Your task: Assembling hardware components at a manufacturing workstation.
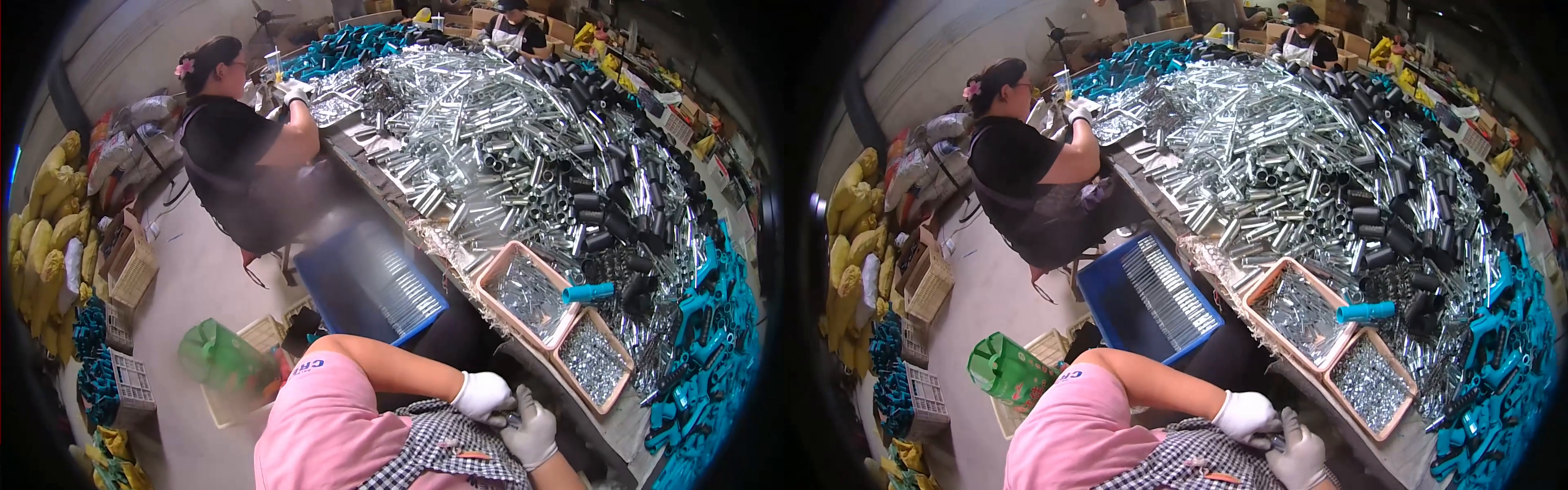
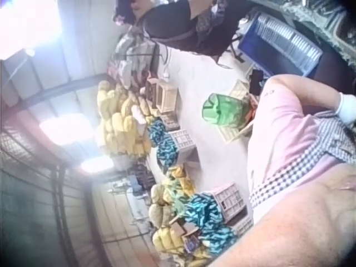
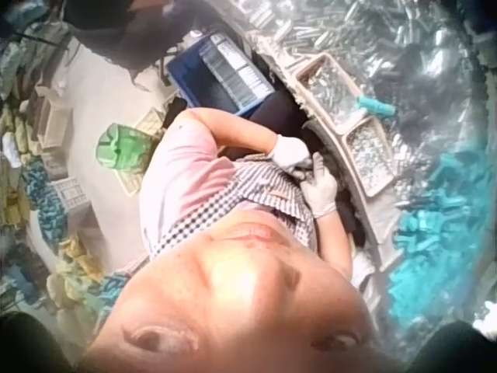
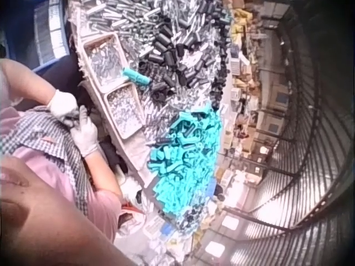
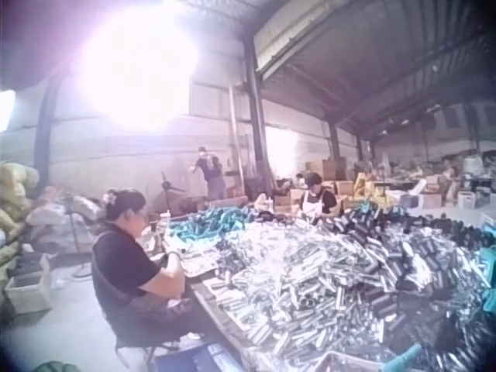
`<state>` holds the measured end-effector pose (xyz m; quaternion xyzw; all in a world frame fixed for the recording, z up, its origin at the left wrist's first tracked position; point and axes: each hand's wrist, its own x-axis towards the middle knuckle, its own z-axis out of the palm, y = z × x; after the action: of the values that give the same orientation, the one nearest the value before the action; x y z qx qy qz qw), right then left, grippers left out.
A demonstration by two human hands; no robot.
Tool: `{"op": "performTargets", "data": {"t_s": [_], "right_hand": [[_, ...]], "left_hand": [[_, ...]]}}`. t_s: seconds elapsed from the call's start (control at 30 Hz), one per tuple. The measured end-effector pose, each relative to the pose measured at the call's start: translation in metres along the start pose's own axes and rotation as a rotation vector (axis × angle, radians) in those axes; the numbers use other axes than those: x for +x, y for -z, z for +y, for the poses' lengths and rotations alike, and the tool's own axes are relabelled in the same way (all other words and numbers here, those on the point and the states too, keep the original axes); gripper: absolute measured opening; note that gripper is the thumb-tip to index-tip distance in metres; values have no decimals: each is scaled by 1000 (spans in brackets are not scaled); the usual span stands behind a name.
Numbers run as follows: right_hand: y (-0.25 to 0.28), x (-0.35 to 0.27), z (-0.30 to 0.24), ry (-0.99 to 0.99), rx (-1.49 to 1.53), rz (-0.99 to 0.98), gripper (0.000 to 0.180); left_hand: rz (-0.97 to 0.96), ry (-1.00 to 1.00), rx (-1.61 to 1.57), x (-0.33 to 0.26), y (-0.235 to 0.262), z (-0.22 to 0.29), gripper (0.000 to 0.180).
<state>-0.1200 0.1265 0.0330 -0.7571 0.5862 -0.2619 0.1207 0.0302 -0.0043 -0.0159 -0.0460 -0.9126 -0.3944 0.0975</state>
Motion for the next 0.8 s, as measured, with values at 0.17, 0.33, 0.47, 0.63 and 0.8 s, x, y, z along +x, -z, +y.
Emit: {"op": "performTargets", "data": {"t_s": [0.17,0.33,0.47,0.63,0.8], "right_hand": [[15,15,11,-23,12,-5,54],[28,20,22,-29,106,12,55],[26,7,21,13,34,31,59],[20,-8,21,75,-63,56,65],[24,-13,15,97,-112,25,67]], "left_hand": [[11,118,13,1,23,1,42],[-39,121,-136,6,49,-1,52],[-119,180,-328,8,47,2,62],[-178,269,-320,14,34,9,61],[-132,243,-383,13,32,17,47]]}}
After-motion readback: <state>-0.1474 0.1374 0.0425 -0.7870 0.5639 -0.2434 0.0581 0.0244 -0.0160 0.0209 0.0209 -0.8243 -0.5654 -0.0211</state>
